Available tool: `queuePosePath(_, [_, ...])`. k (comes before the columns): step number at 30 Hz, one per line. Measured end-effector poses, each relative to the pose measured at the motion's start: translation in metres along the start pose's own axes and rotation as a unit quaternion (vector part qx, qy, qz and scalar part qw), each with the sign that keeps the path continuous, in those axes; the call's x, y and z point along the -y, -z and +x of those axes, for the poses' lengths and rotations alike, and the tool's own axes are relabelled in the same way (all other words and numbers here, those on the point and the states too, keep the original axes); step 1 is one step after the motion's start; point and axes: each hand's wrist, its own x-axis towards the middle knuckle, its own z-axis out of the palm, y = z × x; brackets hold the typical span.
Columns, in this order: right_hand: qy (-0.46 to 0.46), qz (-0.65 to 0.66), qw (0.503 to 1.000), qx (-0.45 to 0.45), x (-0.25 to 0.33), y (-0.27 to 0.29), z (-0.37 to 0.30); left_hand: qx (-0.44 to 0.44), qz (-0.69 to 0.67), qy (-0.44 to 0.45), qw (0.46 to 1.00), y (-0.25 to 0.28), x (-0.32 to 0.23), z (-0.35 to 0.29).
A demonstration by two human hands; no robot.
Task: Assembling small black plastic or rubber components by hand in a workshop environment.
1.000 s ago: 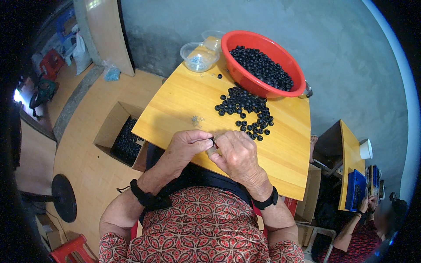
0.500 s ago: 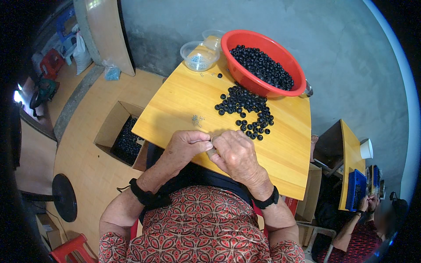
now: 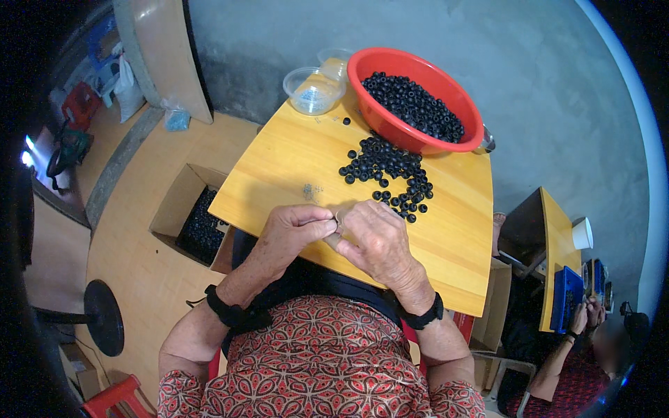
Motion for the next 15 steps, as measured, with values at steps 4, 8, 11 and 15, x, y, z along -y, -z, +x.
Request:
queuePosePath(4, [0.005,0.007,1.0,-0.003,-0.0013,-0.0003,0.0013,0.009,0.003,0.002,1.0,-0.0003,0.0023,0.0013])
queuePosePath(8, [0.022,-0.01,1.0,0.0,-0.0025,0.0009,-0.0005,0.001,0.003,0.003,1.0,-0.0015,0.0032,0.0013])
queuePosePath(11, [0.014,-0.018,1.0,0.0,-0.0022,0.0015,-0.0015,-0.001,0.023,-0.014,1.0,-0.0024,0.0025,0.0013])
queuePosePath(15, [0.024,-0.026,0.999,0.006,-0.0012,0.0044,-0.002,0.023,0.071,-0.026,0.997,0.0022,0.0001,-0.0002])
